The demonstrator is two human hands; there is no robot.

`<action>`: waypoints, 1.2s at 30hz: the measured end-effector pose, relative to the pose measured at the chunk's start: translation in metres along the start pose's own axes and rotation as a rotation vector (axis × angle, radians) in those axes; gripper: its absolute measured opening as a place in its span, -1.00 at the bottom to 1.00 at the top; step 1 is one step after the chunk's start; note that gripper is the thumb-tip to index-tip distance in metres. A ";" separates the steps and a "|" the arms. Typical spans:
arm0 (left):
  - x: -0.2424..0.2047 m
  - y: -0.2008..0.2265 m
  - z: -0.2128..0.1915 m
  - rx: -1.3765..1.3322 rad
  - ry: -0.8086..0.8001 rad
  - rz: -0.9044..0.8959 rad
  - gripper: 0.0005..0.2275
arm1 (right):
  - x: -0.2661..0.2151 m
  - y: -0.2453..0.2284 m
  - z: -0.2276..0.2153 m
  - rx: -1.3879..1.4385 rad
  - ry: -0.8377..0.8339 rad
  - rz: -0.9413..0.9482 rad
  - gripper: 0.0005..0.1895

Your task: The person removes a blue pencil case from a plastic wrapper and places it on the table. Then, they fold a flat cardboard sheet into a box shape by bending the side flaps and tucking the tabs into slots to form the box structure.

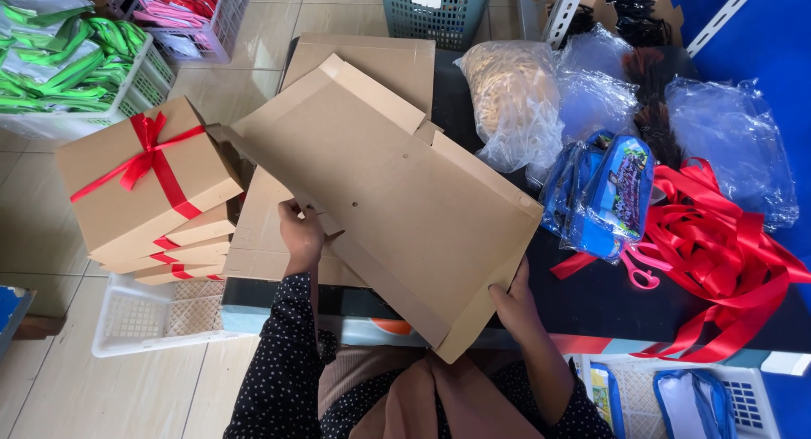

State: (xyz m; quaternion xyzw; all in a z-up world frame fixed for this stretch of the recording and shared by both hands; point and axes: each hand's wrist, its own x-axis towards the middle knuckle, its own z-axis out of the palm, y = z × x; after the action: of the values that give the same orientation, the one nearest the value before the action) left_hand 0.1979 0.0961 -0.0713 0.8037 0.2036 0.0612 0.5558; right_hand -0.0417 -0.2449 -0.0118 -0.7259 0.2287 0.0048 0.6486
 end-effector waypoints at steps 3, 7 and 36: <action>-0.023 0.023 -0.009 -0.020 -0.014 0.158 -0.88 | 0.002 0.000 0.004 0.000 0.010 -0.001 0.02; -0.065 0.055 -0.038 -0.101 -0.008 0.338 -0.86 | -0.005 -0.025 0.016 -0.001 0.021 0.009 -0.02; -0.204 0.080 -0.073 0.292 -0.488 0.529 -0.90 | 0.076 0.017 0.039 0.736 -0.157 0.021 -0.56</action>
State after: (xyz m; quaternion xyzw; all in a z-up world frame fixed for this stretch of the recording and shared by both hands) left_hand 0.0088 0.0554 0.0555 0.8901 -0.1422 -0.0202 0.4326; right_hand 0.0314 -0.2333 -0.0573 -0.4391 0.1723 -0.0154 0.8816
